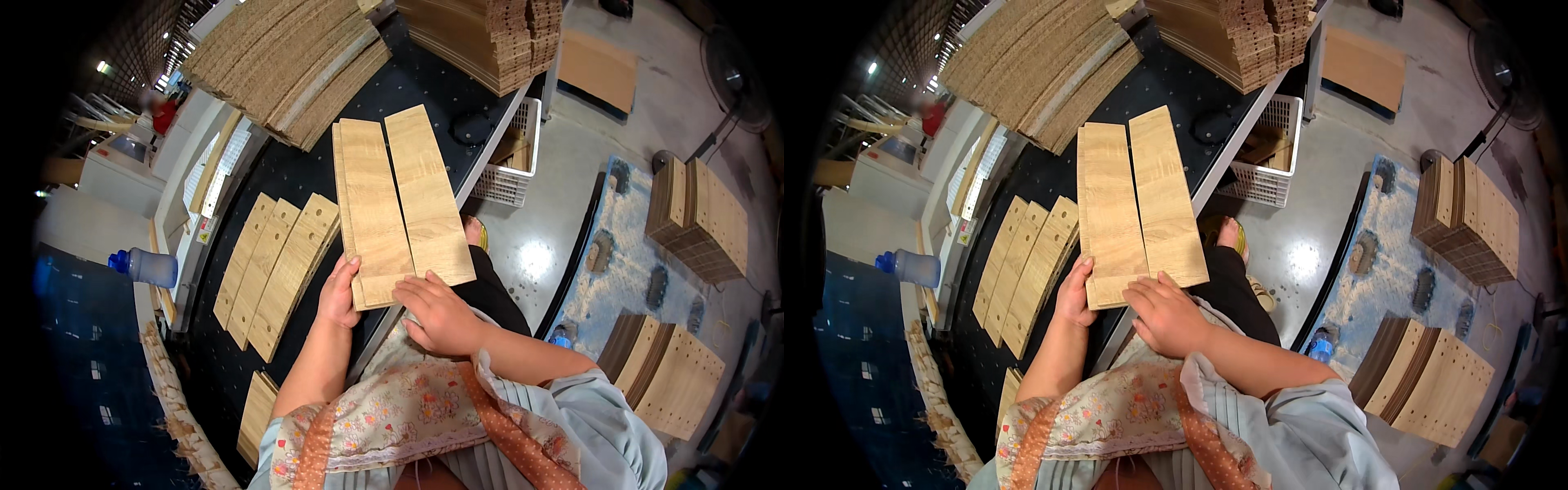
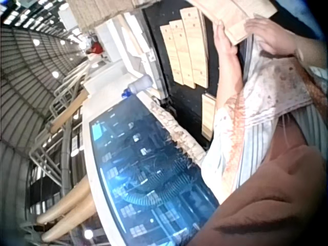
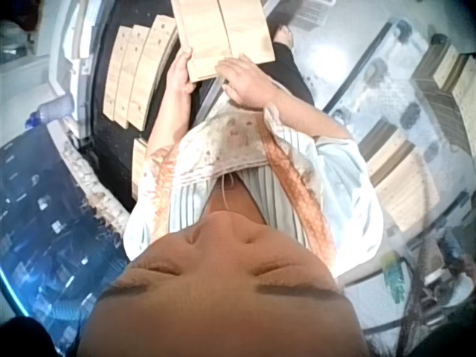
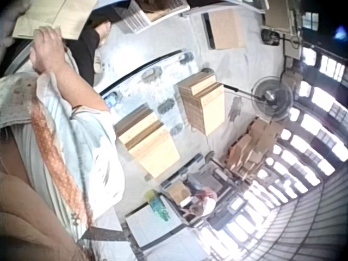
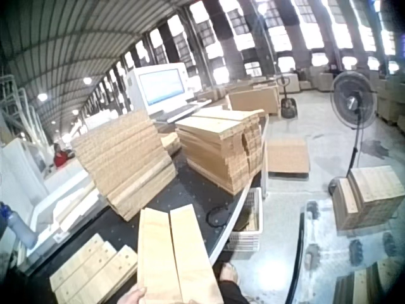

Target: The person pours water from a plastic bottle into a blue water bottle and secures the cap. They then pick up and inspect several rectangular wooden planks with pre-drilled holes, turning them over and stacking them on a workbench in a workshop environment.

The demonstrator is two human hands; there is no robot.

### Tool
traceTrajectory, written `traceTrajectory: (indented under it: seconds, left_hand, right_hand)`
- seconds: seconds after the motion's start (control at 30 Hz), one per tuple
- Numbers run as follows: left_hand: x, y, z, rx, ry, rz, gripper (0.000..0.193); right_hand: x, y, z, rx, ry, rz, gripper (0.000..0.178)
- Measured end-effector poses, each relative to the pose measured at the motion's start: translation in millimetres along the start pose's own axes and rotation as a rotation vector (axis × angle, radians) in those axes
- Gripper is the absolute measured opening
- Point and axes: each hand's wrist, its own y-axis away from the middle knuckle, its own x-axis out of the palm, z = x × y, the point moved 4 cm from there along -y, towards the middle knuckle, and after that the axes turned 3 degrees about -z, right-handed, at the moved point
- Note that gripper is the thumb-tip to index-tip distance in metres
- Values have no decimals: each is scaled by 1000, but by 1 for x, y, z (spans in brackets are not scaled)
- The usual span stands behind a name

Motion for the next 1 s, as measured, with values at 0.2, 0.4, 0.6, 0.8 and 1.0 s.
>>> traceTrajectory:
  seconds: [0.2, 0.4, 0.6, 0.8, 1.0]
  left_hand:
    - [24, 9, -13, 119, -47, -17, 50]
    - [57, 10, -11, 203, -294, 61, 54]
    - [51, 7, -2, 145, -254, 26, 67]
    - [45, 6, -13, 163, -369, 30, 64]
    - [15, 7, -14, 189, -130, 46, 46]
  right_hand:
    - [-4, -8, 4, -43, -128, -109, 54]
    - [-16, -36, -8, 290, -184, -91, 77]
    - [-6, -30, -28, 280, -181, -64, 78]
    - [-6, -45, -12, 292, -333, -4, 75]
    - [-3, -53, -9, 359, -223, 119, 73]
